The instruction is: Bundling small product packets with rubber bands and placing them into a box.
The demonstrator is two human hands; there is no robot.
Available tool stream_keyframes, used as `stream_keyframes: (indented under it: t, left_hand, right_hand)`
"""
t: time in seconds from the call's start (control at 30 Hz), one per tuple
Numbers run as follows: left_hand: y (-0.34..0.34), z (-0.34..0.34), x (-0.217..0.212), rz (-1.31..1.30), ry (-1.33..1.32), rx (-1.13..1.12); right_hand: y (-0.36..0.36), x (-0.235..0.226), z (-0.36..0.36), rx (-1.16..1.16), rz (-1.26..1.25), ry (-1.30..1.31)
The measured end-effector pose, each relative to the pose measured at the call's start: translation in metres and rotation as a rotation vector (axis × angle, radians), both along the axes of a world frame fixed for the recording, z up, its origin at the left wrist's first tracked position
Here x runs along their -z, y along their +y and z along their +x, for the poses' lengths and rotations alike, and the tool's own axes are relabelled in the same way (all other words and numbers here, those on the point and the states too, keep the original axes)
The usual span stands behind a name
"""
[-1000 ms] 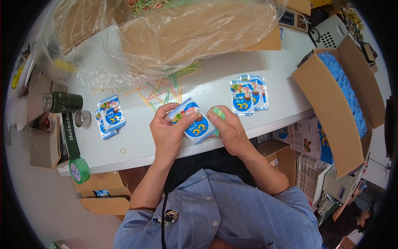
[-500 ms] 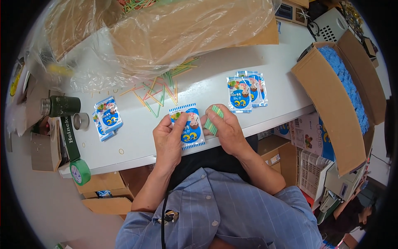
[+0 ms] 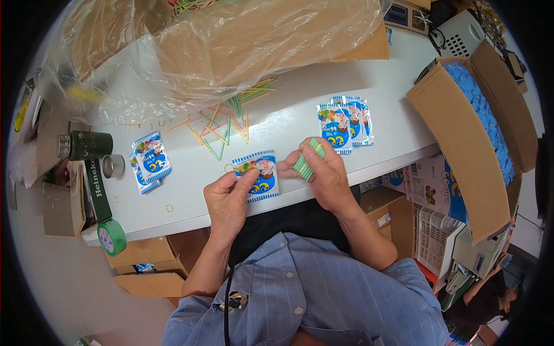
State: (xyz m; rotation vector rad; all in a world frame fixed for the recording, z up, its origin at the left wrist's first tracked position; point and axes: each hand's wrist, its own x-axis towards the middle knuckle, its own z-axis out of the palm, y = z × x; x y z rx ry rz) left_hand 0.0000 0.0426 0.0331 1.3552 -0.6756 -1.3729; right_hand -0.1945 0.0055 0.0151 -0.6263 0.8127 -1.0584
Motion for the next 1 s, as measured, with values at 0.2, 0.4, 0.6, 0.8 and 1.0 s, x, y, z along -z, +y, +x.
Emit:
stream_keyframes:
  t: [0.2,0.4,0.6,0.8,1.0]
  left_hand:
    - [0.002,0.005,-0.011,-0.148,-0.324,0.283]
    - [-0.002,-0.004,-0.011,-0.225,-0.207,0.475]
    - [-0.006,-0.009,-0.019,-0.148,-0.11,0.581]
    - [-0.004,-0.01,-0.014,-0.116,-0.038,0.56]
    - [-0.002,-0.011,-0.014,-0.132,-0.022,0.504]
  right_hand:
    - [-0.019,-0.024,-0.012,0.134,-0.201,-0.073]
    - [-0.03,-0.044,0.004,0.145,-0.463,-0.219]
    - [-0.023,-0.046,0.007,0.024,-0.446,-0.206]
    - [-0.014,-0.035,0.004,-0.046,-0.475,-0.091]
    - [-0.009,-0.032,0.003,-0.107,-0.388,-0.036]
